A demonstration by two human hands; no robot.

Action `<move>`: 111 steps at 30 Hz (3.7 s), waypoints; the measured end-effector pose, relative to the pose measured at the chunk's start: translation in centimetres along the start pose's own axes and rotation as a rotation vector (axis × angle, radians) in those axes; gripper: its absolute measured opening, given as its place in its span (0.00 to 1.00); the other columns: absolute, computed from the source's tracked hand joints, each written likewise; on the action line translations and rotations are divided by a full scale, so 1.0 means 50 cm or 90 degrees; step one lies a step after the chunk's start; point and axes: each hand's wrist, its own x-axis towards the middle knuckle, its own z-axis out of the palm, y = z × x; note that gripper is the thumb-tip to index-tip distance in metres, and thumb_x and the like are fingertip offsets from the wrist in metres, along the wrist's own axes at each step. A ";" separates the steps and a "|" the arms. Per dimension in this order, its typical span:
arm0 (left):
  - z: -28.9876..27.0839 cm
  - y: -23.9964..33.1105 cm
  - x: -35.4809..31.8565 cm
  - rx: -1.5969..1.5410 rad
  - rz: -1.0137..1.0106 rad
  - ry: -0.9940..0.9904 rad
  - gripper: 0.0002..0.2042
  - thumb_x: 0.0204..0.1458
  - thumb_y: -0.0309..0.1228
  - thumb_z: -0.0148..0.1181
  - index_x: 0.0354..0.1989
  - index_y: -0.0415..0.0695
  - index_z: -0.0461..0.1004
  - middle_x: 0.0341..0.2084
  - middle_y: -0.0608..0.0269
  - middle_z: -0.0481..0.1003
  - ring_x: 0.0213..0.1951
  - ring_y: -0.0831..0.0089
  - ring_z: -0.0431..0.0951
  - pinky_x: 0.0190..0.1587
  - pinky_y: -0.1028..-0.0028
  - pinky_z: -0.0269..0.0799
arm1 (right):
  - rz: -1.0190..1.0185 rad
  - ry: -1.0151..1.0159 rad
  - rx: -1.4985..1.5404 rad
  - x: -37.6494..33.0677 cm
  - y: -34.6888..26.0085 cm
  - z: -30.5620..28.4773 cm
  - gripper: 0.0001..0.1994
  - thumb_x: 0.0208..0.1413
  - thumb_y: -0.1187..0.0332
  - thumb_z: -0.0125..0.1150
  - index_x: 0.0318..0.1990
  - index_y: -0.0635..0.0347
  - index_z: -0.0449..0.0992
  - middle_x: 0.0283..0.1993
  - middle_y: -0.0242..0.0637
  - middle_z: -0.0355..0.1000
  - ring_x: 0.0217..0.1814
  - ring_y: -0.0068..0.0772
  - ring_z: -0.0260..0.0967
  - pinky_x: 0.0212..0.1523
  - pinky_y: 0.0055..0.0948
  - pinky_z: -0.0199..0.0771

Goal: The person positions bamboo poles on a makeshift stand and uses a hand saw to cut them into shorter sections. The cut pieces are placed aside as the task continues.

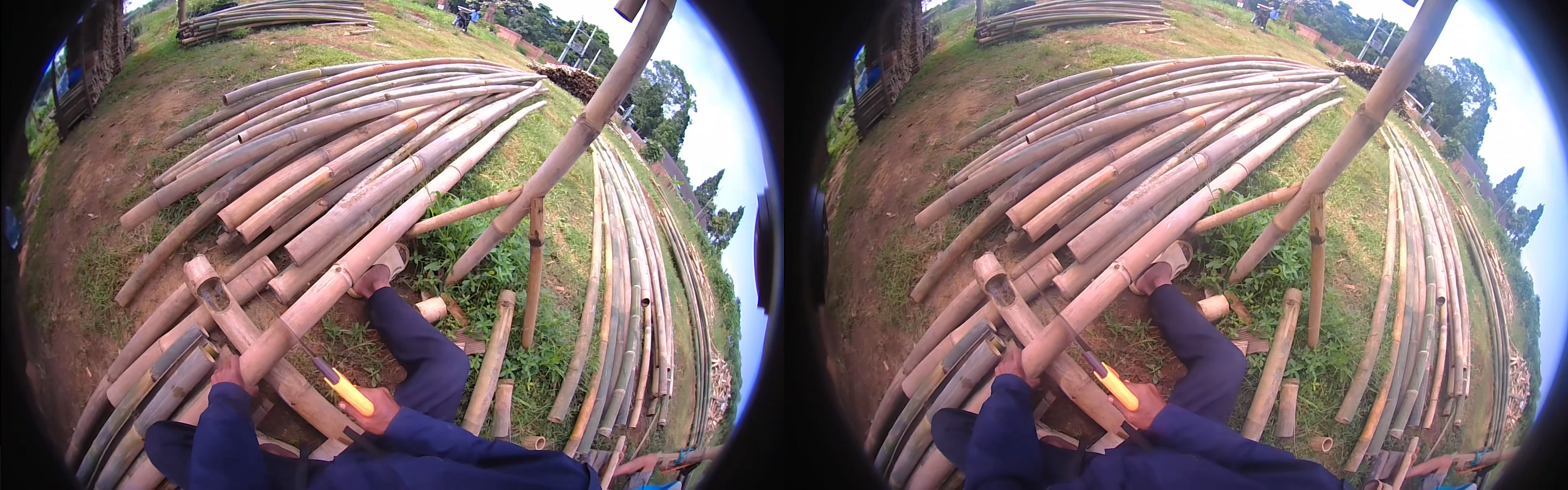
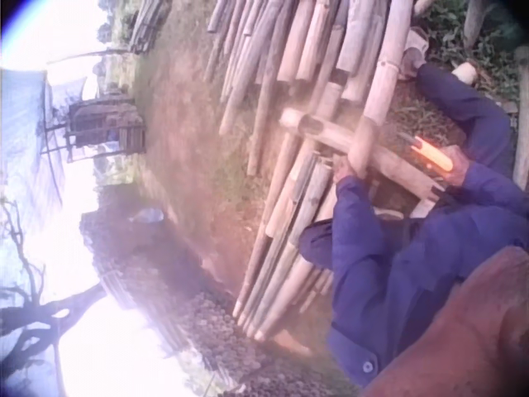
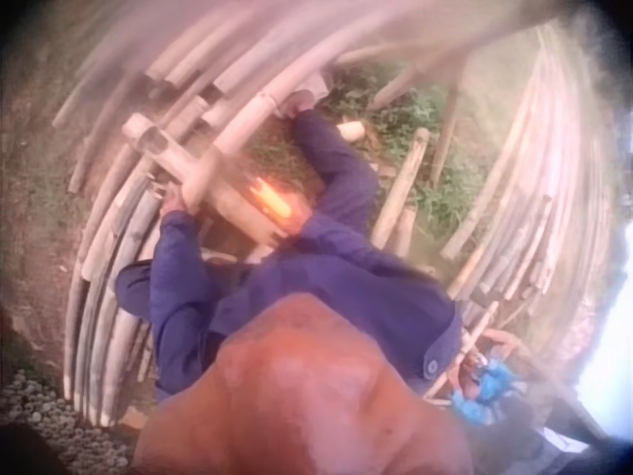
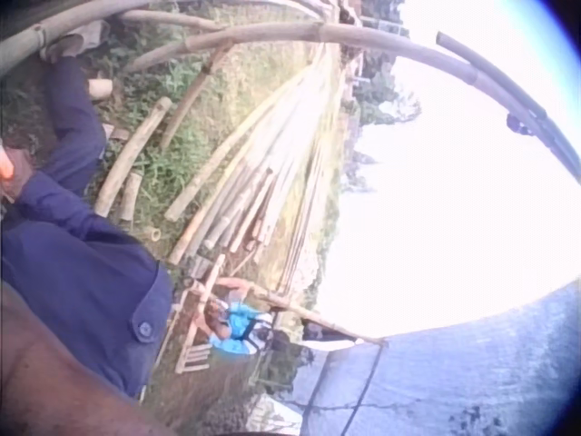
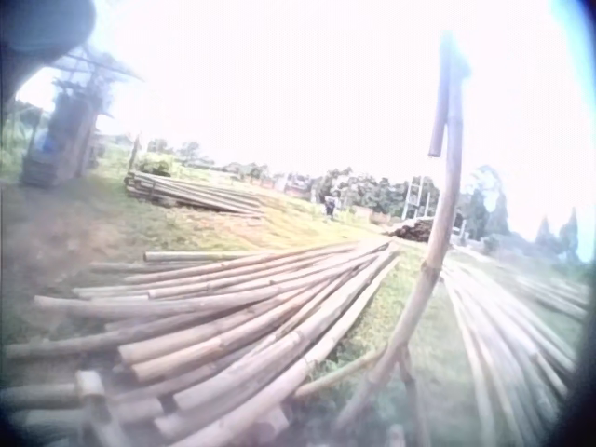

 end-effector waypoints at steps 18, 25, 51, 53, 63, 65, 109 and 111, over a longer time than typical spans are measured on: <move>0.007 0.024 0.029 -0.032 0.014 0.026 0.45 0.26 0.42 0.83 0.57 0.49 0.63 0.52 0.50 0.76 0.52 0.47 0.79 0.58 0.54 0.74 | -0.061 0.066 -0.003 -0.188 -0.002 -0.084 0.12 0.60 0.67 0.67 0.50 0.58 0.81 0.32 0.48 0.79 0.36 0.54 0.79 0.46 0.40 0.80; -0.018 0.064 0.039 -0.001 0.055 0.013 0.44 0.30 0.45 0.82 0.57 0.48 0.64 0.50 0.49 0.77 0.53 0.47 0.79 0.56 0.54 0.75 | -0.150 0.124 0.016 0.130 0.015 -0.016 0.11 0.59 0.69 0.69 0.31 0.67 0.75 0.19 0.44 0.67 0.18 0.34 0.61 0.25 0.36 0.66; -0.021 0.019 0.013 -0.031 0.020 -0.030 0.44 0.32 0.42 0.81 0.61 0.51 0.63 0.52 0.48 0.76 0.53 0.45 0.78 0.57 0.51 0.73 | -0.058 0.029 -0.052 -0.125 -0.026 -0.095 0.10 0.59 0.76 0.65 0.47 0.68 0.80 0.23 0.38 0.75 0.23 0.25 0.72 0.29 0.28 0.72; -0.029 0.037 0.020 -0.038 0.029 -0.058 0.44 0.32 0.42 0.81 0.61 0.51 0.63 0.51 0.48 0.76 0.53 0.45 0.78 0.57 0.52 0.73 | -0.026 0.033 -0.010 0.016 -0.007 -0.048 0.05 0.59 0.75 0.67 0.37 0.68 0.79 0.21 0.38 0.72 0.22 0.24 0.67 0.26 0.30 0.69; -0.029 0.019 0.009 -0.033 0.017 -0.056 0.45 0.32 0.43 0.81 0.63 0.52 0.63 0.54 0.48 0.76 0.53 0.44 0.78 0.56 0.52 0.73 | -0.042 0.022 -0.054 -0.195 -0.010 -0.108 0.20 0.59 0.77 0.65 0.60 0.66 0.77 0.43 0.47 0.82 0.36 0.27 0.80 0.41 0.26 0.77; -0.033 0.023 0.012 -0.042 0.031 -0.051 0.44 0.33 0.43 0.80 0.62 0.52 0.64 0.53 0.47 0.76 0.53 0.44 0.78 0.56 0.52 0.73 | -0.012 0.023 -0.069 -0.152 -0.008 -0.091 0.13 0.59 0.75 0.65 0.51 0.66 0.80 0.33 0.44 0.80 0.29 0.30 0.76 0.35 0.28 0.75; -0.029 0.018 0.021 -0.044 0.051 -0.022 0.38 0.36 0.45 0.80 0.54 0.49 0.64 0.46 0.47 0.79 0.49 0.43 0.80 0.54 0.51 0.75 | -0.054 0.032 -0.042 -0.086 0.014 -0.085 0.11 0.59 0.75 0.66 0.48 0.69 0.79 0.27 0.40 0.76 0.26 0.28 0.73 0.32 0.28 0.74; -0.040 0.033 0.039 -0.052 0.060 -0.064 0.38 0.36 0.45 0.80 0.55 0.49 0.64 0.49 0.47 0.78 0.49 0.43 0.80 0.54 0.51 0.75 | -0.048 0.044 -0.034 0.049 0.022 -0.037 0.06 0.59 0.75 0.67 0.35 0.68 0.77 0.20 0.39 0.71 0.20 0.26 0.65 0.24 0.32 0.67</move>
